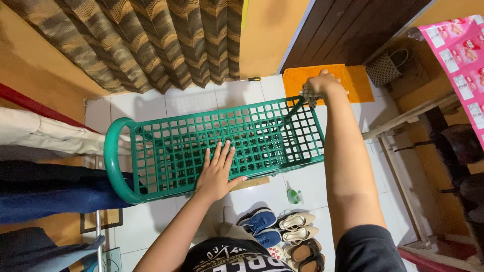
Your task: Cleaning a green plastic multi-tier shoe rack or shelf using a cloth.
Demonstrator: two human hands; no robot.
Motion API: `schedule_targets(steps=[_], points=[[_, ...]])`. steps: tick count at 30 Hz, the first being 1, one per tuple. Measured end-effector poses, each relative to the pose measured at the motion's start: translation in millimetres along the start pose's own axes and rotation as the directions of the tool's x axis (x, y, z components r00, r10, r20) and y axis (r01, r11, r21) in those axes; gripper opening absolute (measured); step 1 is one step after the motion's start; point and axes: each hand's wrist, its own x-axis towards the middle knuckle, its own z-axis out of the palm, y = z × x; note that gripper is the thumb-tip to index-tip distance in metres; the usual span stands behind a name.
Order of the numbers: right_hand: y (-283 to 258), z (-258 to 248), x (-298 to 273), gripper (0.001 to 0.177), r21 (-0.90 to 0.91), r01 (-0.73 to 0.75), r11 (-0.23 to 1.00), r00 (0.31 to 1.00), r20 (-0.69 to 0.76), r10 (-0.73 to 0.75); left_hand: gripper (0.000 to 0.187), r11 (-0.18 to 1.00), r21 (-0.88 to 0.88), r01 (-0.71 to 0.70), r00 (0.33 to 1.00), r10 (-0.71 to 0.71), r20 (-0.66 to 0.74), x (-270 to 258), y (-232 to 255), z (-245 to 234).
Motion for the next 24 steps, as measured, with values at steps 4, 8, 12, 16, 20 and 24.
schedule_targets(steps=[4,8,12,16,20,24], points=[[28.0,23.6,38.8,0.072,0.161,-0.086,0.983,0.983,-0.148,0.111,0.102,1.0,0.024,0.012,1.0,-0.011,-0.007,-2.3,5.9,3.7],[9.4,-0.6,-30.5,0.07,0.114,-0.052,0.992,0.995,-0.08,0.062,0.103,0.999,0.04,0.025,1.0,-0.025,0.002,-2.1,11.2,3.8],[1.4,-14.7,-79.8,0.071,0.11,-0.065,0.992,0.997,-0.04,0.069,0.105,0.997,0.065,0.05,0.998,-0.053,0.043,-1.3,11.0,5.0],[33.1,19.2,-51.0,0.07,0.037,0.029,0.999,0.984,-0.178,-0.022,0.104,0.994,0.083,0.068,0.995,-0.073,0.066,-2.3,13.2,2.8],[32.6,22.2,-84.3,0.065,-0.018,0.126,0.992,0.931,-0.343,-0.124,0.105,0.991,0.115,0.074,0.993,-0.084,0.085,-2.3,11.7,2.3],[40.2,33.8,-109.1,0.061,-0.029,0.145,0.989,0.87,-0.473,-0.142,0.106,0.99,0.126,0.06,0.995,-0.071,0.077,-1.3,8.8,7.4]])
